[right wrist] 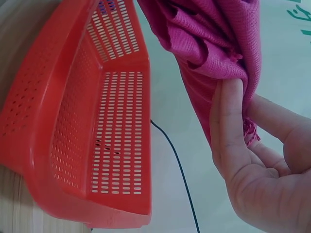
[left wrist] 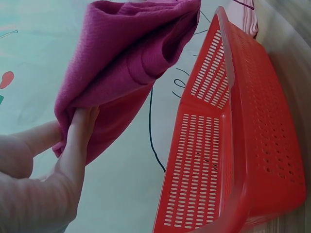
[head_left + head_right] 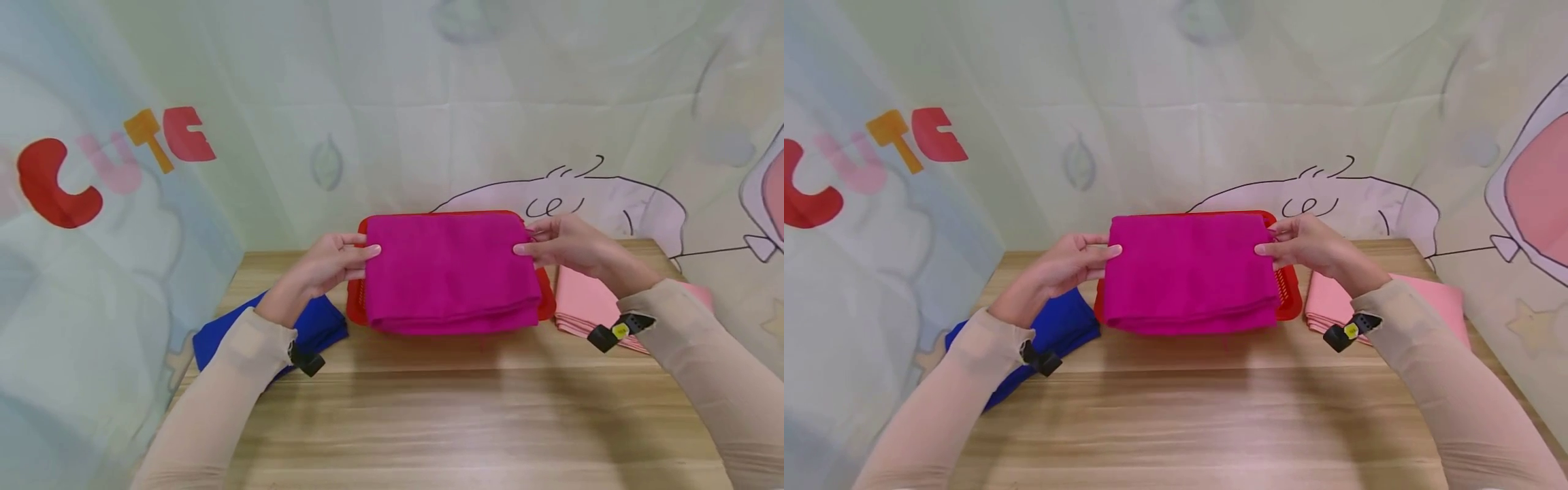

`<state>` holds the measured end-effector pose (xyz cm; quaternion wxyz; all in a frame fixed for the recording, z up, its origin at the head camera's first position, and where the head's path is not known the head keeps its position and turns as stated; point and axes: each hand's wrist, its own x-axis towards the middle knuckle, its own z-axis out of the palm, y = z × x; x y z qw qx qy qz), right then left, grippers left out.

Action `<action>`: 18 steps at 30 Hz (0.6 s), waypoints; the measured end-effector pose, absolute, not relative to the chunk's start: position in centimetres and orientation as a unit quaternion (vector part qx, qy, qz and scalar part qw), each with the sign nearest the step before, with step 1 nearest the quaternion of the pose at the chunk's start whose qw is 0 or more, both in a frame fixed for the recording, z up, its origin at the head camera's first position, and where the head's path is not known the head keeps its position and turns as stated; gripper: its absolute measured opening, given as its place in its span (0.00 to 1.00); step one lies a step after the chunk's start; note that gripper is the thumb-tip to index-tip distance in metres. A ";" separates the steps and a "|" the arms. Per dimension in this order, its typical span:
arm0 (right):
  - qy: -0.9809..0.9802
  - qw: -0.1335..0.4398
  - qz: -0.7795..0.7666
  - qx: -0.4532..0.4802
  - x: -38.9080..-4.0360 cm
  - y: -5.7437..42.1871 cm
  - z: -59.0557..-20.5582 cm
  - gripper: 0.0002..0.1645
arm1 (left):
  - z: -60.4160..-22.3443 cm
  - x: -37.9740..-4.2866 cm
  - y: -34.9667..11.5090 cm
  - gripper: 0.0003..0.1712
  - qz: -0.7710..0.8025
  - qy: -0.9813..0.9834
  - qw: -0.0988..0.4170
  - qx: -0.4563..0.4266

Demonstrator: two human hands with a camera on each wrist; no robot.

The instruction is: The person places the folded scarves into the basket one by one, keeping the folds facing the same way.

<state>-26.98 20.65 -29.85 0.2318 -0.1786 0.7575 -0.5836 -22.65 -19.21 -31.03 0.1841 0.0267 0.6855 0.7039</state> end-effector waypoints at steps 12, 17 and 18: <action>0.774 0.234 -0.564 -0.169 -28.0 20.5 -29.4 0.20 | -30.9 -23.9 -19.1 0.34 0.699 0.692 0.182 0.014; 0.778 0.237 -0.558 -0.166 -28.6 20.4 -29.4 0.20 | -31.0 -24.4 -19.2 0.36 0.692 0.698 0.182 0.013; 0.779 0.235 -0.557 -0.163 -28.8 20.4 -29.4 0.20 | -31.0 -24.5 -19.2 0.36 0.691 0.699 0.183 0.012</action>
